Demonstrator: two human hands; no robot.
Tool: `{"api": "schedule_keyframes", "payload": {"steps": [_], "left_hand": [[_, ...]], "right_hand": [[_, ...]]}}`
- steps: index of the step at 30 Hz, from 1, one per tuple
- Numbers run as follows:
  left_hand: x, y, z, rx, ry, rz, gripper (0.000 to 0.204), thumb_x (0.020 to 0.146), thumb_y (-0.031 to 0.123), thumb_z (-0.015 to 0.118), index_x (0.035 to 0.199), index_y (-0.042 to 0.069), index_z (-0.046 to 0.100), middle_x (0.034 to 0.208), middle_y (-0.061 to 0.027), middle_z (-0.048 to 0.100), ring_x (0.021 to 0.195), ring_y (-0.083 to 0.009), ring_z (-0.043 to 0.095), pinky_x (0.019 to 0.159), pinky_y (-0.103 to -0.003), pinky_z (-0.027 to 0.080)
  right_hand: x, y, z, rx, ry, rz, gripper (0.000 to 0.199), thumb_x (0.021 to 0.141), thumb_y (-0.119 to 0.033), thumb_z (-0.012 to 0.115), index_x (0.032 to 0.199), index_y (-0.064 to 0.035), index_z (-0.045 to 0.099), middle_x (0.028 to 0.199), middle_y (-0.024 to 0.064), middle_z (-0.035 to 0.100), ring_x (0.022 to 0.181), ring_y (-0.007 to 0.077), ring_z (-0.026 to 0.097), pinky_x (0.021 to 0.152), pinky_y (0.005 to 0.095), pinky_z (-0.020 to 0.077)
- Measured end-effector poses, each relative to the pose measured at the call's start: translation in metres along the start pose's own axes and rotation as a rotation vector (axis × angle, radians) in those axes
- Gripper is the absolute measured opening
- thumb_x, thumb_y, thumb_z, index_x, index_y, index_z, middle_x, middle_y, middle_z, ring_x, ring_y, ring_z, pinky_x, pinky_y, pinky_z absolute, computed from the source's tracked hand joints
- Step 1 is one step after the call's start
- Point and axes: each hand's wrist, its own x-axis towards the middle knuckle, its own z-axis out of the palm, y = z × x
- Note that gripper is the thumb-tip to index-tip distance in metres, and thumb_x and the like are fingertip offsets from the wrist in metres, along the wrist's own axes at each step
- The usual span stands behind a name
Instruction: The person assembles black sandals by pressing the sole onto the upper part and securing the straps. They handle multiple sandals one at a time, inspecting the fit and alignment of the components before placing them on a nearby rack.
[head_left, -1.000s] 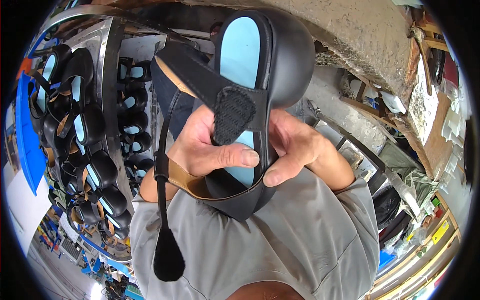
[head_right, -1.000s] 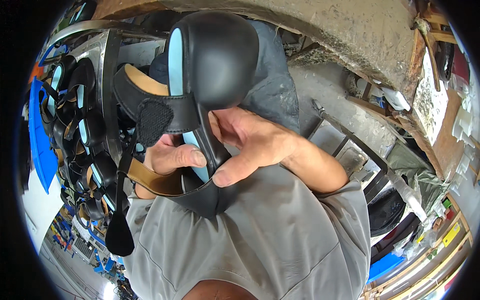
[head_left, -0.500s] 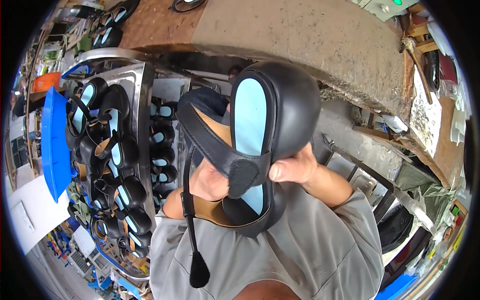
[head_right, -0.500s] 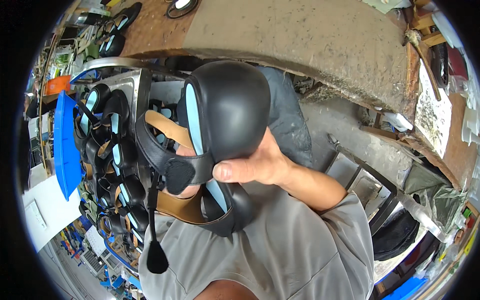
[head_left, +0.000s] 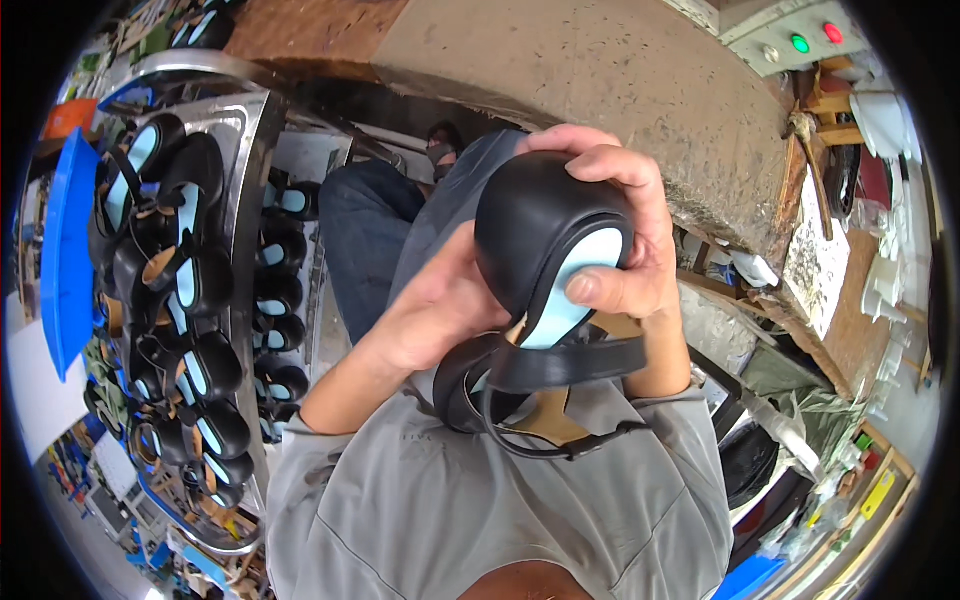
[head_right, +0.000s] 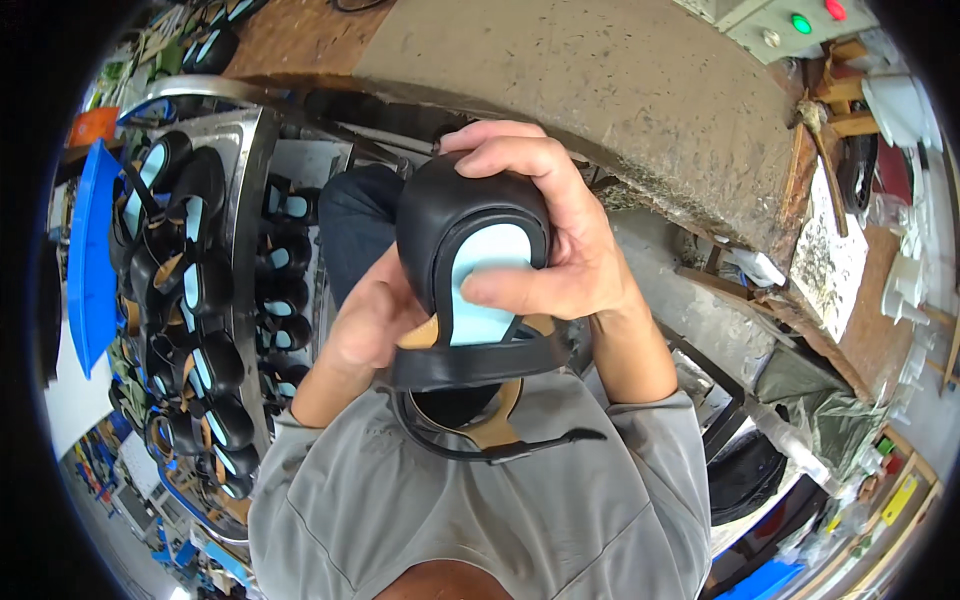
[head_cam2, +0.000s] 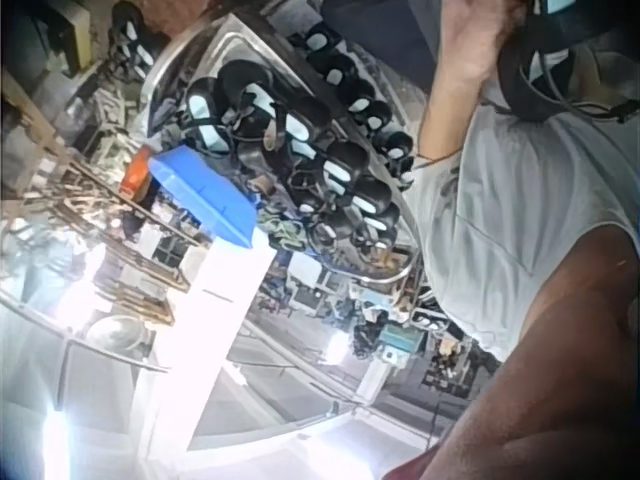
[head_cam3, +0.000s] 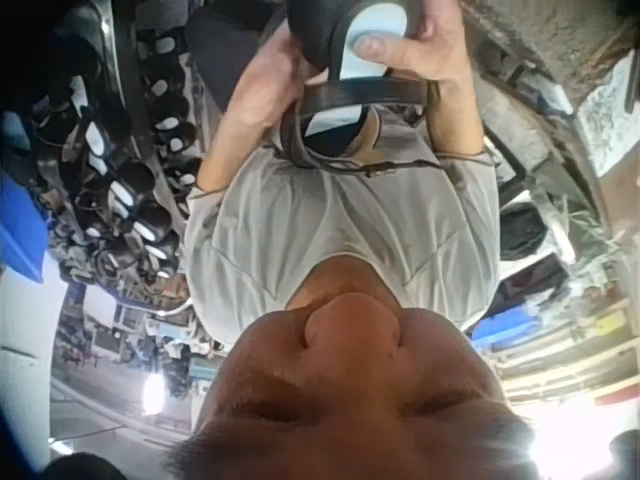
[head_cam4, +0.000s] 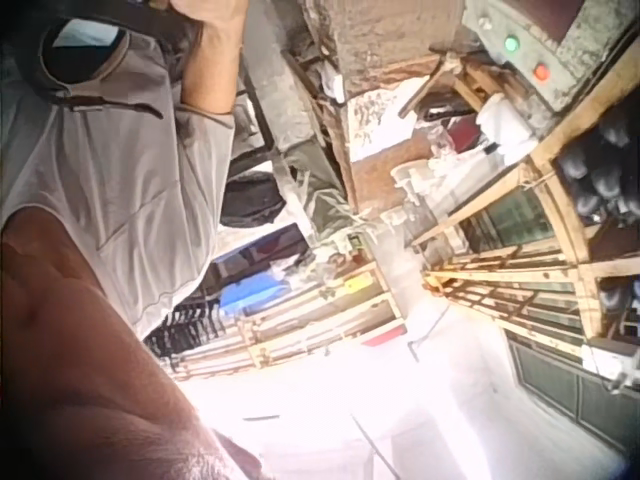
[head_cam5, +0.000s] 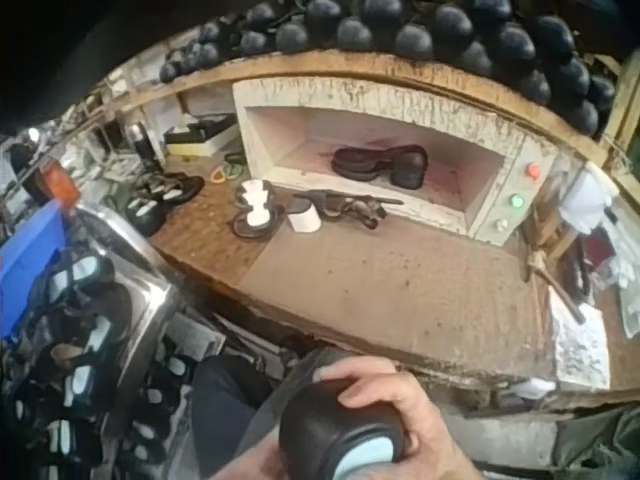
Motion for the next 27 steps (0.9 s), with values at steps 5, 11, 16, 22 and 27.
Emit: {"api": "schedule_keyframes", "payload": {"steps": [5,11,16,22,27], "left_hand": [[0.011,0.020,0.018,0.217,-0.093,0.033,0.081,0.093,0.041,0.055,0.147,0.000,0.011,0.141,-0.0153,0.033,0.132,-0.0226,0.034,0.107,-0.036,0.030],[0.006,0.021,0.016,0.262,-0.098,0.058,0.080,0.093,0.033,0.052,0.147,-0.002,0.005,0.146,-0.0167,0.023,0.136,-0.0252,0.027,0.110,-0.039,0.025],[0.003,0.031,0.011,0.152,-0.033,-0.066,0.081,0.092,0.042,0.054,0.146,0.000,0.011,0.141,-0.0160,0.030,0.132,-0.0254,0.034,0.108,-0.038,0.030],[0.002,0.034,0.015,0.151,0.009,-0.097,0.080,0.091,0.047,0.054,0.146,0.001,0.016,0.138,-0.0141,0.035,0.130,-0.0240,0.036,0.105,-0.036,0.034],[-0.020,0.035,-0.066,0.252,-0.111,-0.195,0.093,0.084,0.053,0.060,0.143,-0.008,0.022,0.145,-0.0167,0.035,0.135,-0.0243,0.033,0.109,-0.035,0.027]], "right_hand": [[0.016,-0.014,-0.003,-0.376,-0.184,-0.204,0.069,0.062,-0.028,0.084,0.118,-0.0059,0.051,0.127,0.0325,0.045,0.120,0.0476,0.047,0.096,0.0513,0.0427],[0.019,-0.015,0.008,-0.311,-0.146,-0.223,0.052,0.066,-0.019,0.081,0.110,-0.0039,0.059,0.122,0.0316,0.049,0.111,0.0443,0.053,0.091,0.0515,0.0451],[0.023,-0.015,0.018,-0.391,-0.133,-0.210,0.047,0.066,-0.015,0.079,0.108,-0.0036,0.061,0.119,0.0249,0.054,0.107,0.0392,0.055,0.089,0.0477,0.0455],[0.032,-0.022,0.021,-0.438,-0.199,-0.131,0.044,0.066,-0.009,0.079,0.107,-0.0047,0.065,0.118,0.0166,0.057,0.104,0.0306,0.058,0.086,0.0374,0.0476],[0.008,-0.013,0.004,-0.566,0.449,-0.076,0.037,0.069,-0.004,0.076,0.104,-0.0032,0.064,0.116,0.0149,0.060,0.108,0.0229,0.056,0.091,0.0330,0.0447]]}}
